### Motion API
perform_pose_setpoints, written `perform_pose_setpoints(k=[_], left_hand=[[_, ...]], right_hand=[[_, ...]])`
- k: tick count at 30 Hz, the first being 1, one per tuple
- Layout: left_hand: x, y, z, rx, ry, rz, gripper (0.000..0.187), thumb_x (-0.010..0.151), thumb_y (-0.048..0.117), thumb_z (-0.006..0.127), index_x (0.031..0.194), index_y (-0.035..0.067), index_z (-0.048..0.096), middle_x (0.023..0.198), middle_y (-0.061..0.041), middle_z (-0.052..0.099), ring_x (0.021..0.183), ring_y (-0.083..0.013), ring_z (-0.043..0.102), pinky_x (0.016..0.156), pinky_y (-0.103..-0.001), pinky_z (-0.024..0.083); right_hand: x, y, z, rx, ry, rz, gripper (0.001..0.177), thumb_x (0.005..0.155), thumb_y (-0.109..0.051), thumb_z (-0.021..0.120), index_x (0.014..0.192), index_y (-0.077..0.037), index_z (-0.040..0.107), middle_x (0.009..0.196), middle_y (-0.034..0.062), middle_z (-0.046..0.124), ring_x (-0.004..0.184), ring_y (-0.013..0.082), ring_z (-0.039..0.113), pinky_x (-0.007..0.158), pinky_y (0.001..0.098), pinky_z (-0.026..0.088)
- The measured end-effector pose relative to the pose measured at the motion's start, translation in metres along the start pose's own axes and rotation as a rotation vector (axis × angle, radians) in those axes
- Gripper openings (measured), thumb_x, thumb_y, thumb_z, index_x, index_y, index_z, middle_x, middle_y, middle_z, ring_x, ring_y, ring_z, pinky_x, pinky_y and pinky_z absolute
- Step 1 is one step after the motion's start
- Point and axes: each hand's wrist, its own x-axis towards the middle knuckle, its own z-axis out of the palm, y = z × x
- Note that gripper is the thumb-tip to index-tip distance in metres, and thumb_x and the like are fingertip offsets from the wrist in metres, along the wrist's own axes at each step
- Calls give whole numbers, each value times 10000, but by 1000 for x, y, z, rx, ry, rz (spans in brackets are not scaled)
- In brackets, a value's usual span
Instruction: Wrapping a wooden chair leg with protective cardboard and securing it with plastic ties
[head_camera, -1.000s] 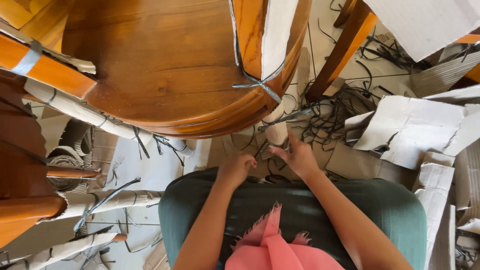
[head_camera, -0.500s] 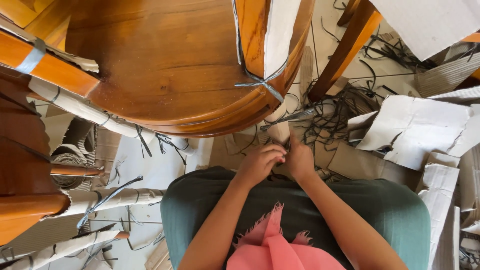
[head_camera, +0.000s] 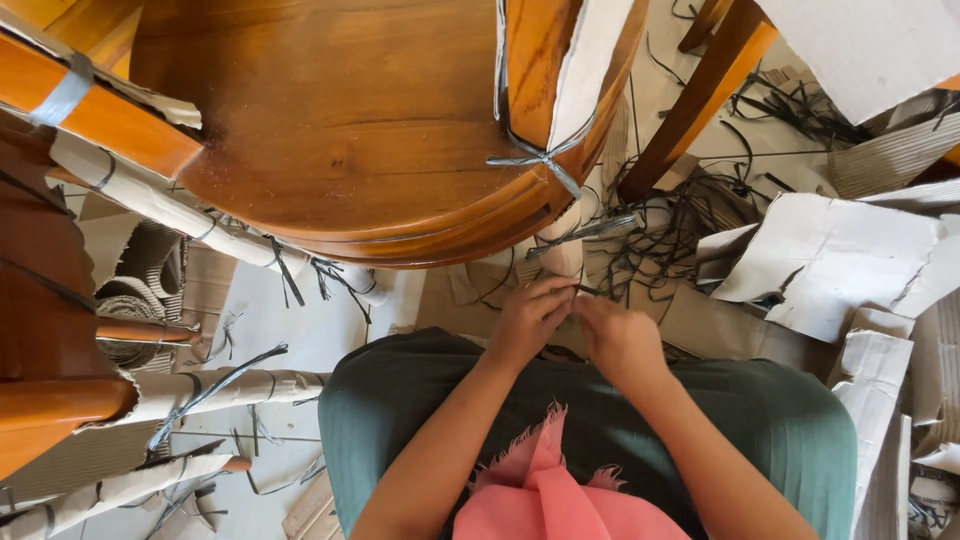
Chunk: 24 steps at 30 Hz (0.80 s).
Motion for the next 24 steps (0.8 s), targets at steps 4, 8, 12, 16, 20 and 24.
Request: perform_pose_setpoints(k=[4,8,12,16,20,24], left_hand=[[-1,5,4,-2,127,-9,179,966,-6,685,1122,22,768,1072,-137,769,860,-293,741,687,-357,634],[2,8,1,27,190,26,197,955,-4,706,1135,40,774,1037,-109,779,814,-267,749,662,-340,653],[3,20,-4,-111,133,-46,282,1058,-25,532,1277,-40,708,1143,-54,725,977,-71,677,887,-170,581],[9,12,-10,-4,137,78,204,970,-126,573,1068,-66,742,954,-209,730,715,-310,679,559,-385,613],[-1,-22,3,-108,91,125,375,906,-169,560,1003,110,790,1016,-36,781,778,-211,712,657,-300,584],[1,-16,-1,34,74,185,277,875,-184,588,896,64,711,895,-76,756,703,-253,675,628,-320,554]], right_hand=[[-3,-13,-3,-11,18,-19,166,1001,-243,587,1112,-261,709,702,22,692,547,282,698,476,414,546],[-3,-24,-3,2,-15,6,98,951,-222,611,998,-227,697,647,66,671,551,333,698,487,468,553],[-5,-28,2,100,15,12,129,945,-291,651,1034,-230,723,694,116,702,639,380,719,550,522,562],[22,-28,-32,416,126,95,265,1023,-372,586,1022,-161,747,915,151,753,804,454,721,653,544,568],[37,-16,-40,604,265,2,224,941,-63,730,1165,-52,726,1004,139,724,783,345,708,674,412,581],[39,-2,-11,806,239,89,105,871,24,788,957,-35,793,852,98,743,747,246,745,657,356,594]])
